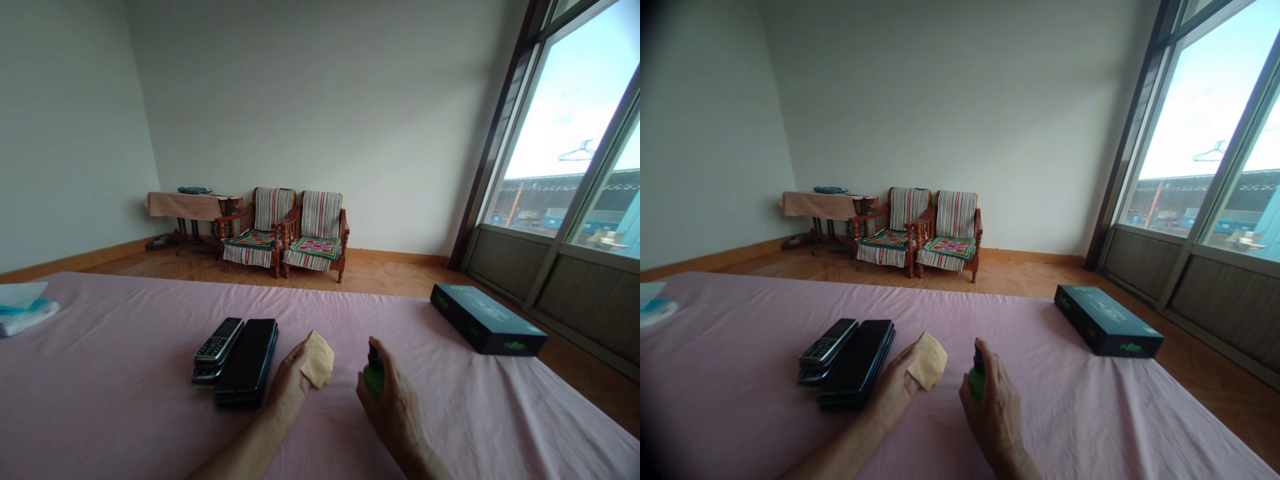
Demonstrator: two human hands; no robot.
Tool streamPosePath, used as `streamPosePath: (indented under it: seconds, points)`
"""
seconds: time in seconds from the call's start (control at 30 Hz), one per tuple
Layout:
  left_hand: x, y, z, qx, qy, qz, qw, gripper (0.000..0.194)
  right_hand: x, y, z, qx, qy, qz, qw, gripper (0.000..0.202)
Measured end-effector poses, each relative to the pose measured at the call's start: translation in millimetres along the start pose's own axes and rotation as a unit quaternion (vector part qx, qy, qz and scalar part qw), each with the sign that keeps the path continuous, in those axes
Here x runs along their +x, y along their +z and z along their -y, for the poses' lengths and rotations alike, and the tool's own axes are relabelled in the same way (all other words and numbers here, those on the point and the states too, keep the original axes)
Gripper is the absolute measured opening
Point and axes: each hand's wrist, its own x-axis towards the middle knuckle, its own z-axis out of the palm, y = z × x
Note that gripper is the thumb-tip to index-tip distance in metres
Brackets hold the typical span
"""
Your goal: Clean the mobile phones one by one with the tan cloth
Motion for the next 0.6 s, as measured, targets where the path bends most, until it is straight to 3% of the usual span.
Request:
streamPosePath:
  seconds: [0.27,0.6]
  points:
    - [5,-1.3,2,-0.044,-0.024,-0.039,0.998,0.026,0,3,-1,-0.009,0.004,0.005,1.000,0.054]
    - [1,17.7,-9,-0.074,-0.042,-0.017,0.996,0.026,2,-1,6,-0.025,-0.049,0.029,0.998,0.053]
